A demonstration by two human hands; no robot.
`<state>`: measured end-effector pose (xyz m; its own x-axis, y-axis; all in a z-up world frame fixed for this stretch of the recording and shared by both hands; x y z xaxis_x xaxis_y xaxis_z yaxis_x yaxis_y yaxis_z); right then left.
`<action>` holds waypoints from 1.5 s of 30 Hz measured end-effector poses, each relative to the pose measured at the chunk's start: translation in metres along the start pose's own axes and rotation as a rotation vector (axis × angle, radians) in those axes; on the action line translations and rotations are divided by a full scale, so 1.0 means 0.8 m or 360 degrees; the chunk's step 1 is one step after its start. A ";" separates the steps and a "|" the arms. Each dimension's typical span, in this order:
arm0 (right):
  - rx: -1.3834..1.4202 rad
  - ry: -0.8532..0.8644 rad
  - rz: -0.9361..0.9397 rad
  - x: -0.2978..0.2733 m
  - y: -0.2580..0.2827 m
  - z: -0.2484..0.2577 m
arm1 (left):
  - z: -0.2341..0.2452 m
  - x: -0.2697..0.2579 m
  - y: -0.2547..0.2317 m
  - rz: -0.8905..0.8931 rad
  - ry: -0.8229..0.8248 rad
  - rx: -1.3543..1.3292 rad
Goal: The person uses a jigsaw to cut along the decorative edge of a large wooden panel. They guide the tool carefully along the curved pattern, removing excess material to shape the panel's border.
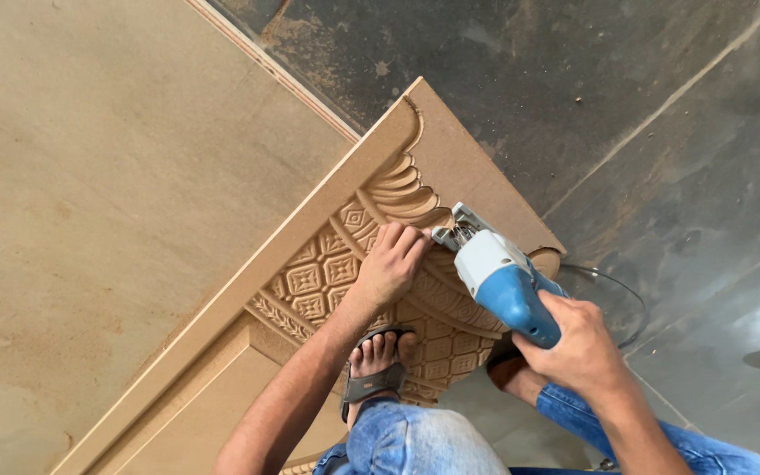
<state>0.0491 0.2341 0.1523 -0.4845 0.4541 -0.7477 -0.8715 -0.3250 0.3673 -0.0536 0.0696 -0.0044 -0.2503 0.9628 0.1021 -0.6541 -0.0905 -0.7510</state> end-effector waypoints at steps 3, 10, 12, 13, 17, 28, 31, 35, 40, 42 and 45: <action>-0.0038 0.0015 -0.0163 -0.002 -0.009 -0.004 | -0.004 -0.002 0.002 0.0035 -0.0017 -0.0008; 0.0062 -0.0142 -0.0108 -0.013 0.002 -0.003 | 0.001 -0.005 0.012 -0.0109 0.0267 0.0210; 0.0081 -0.0200 -0.0090 -0.018 0.007 -0.004 | 0.003 -0.007 0.018 -0.0246 0.0398 0.0425; 0.0096 -0.0201 -0.0130 -0.020 0.006 -0.007 | 0.004 -0.010 0.021 -0.0332 0.0464 0.0501; 0.0183 -0.0244 -0.0195 -0.022 0.009 -0.011 | 0.009 -0.010 0.026 -0.0500 0.0518 0.0588; 0.0336 -0.0387 -0.0322 -0.035 -0.002 -0.041 | 0.011 -0.008 0.020 -0.0427 0.0542 0.0524; 0.0351 -0.0391 -0.0402 -0.037 -0.006 -0.047 | 0.008 -0.007 0.020 -0.0431 0.0577 0.0564; 0.0382 -0.0398 -0.0383 -0.037 -0.002 -0.047 | 0.007 -0.009 0.018 -0.0432 0.0595 0.0622; 0.0406 -0.0401 -0.0444 -0.037 -0.006 -0.043 | 0.008 -0.006 0.018 -0.0440 0.0545 0.0577; 0.0454 -0.0429 -0.0530 -0.039 -0.009 -0.042 | 0.010 -0.005 0.018 -0.0452 0.0523 0.0537; 0.0471 -0.0449 -0.0602 -0.044 -0.004 -0.055 | 0.012 -0.002 0.015 -0.0464 0.0481 0.0574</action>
<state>0.0725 0.1827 0.1531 -0.0997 0.7118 -0.6953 -0.9532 0.1322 0.2720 -0.0678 0.0647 -0.0072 0.1589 0.9865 0.0405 -0.8819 0.1602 -0.4434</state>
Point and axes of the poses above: each hand's wrist, its own x-axis towards the middle knuckle, its own z-axis out of the back of the hand, y = z × x, the point moved 7 cm from there along x, towards the middle knuckle, and after that the axes turned 6 degrees about -z, right-handed, at the moved point
